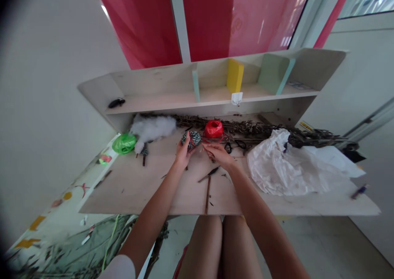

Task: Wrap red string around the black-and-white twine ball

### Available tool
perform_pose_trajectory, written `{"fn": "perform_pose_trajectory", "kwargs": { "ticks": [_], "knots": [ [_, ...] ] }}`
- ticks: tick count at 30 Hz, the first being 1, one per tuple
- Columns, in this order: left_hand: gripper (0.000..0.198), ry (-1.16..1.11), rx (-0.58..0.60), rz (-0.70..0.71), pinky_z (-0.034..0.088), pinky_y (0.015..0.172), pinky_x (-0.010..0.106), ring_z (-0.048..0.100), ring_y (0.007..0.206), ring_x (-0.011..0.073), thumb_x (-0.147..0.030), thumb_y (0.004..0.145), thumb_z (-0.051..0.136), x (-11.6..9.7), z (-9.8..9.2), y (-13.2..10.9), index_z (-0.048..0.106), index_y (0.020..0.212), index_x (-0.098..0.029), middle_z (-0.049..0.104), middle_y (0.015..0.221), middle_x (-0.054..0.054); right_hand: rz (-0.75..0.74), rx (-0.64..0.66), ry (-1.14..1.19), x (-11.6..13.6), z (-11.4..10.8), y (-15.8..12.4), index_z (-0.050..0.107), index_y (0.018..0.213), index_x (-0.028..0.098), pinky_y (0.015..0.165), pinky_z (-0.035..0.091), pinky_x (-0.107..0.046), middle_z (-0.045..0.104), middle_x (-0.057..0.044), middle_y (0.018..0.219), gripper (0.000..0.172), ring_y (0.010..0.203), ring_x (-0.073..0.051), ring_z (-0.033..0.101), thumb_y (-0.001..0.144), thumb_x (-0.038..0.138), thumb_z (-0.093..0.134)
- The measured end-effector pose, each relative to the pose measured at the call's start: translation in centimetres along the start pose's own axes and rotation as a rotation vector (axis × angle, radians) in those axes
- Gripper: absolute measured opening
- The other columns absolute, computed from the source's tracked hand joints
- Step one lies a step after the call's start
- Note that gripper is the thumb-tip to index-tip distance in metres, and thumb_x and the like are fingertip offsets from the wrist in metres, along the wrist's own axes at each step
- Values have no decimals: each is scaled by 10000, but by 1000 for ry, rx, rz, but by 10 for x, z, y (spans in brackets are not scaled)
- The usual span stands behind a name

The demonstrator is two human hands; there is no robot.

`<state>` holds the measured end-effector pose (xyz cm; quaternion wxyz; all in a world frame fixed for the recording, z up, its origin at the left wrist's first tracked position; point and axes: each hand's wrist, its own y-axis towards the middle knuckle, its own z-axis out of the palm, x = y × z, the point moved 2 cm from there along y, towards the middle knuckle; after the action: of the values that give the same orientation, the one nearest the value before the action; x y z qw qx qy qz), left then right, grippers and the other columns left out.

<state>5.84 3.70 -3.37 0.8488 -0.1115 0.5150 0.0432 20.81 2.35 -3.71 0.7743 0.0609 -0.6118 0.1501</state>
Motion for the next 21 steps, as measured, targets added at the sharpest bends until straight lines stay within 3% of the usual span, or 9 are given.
{"fn": "perform_pose_trajectory", "kwargs": {
  "ticks": [8, 13, 21],
  "knots": [
    [449, -161, 79, -212, 556, 802, 287, 637, 1020, 181, -422, 815, 604, 0, -2, 1, 530, 1248, -329, 618, 1210, 32, 2, -7, 9, -5, -3, 3, 674, 715, 172, 471, 236, -238, 329, 75, 468, 392, 461, -68, 274, 600, 541, 739],
    [437, -244, 120, -273, 560, 690, 231, 668, 911, 159, -428, 852, 534, -5, -2, -2, 500, 1279, -341, 648, 1158, 18, 34, -26, 34, -4, -3, 3, 654, 659, 166, 461, 234, -231, 324, 79, 462, 401, 451, -61, 282, 546, 533, 769],
    [564, -311, 195, -414, 542, 614, 194, 660, 801, 144, -574, 858, 417, -14, 1, -8, 591, 1173, -140, 686, 1023, 116, 50, -34, 95, -4, -5, 3, 650, 691, 176, 456, 236, -225, 308, 86, 458, 352, 447, -60, 266, 583, 493, 758]
  ]
}}
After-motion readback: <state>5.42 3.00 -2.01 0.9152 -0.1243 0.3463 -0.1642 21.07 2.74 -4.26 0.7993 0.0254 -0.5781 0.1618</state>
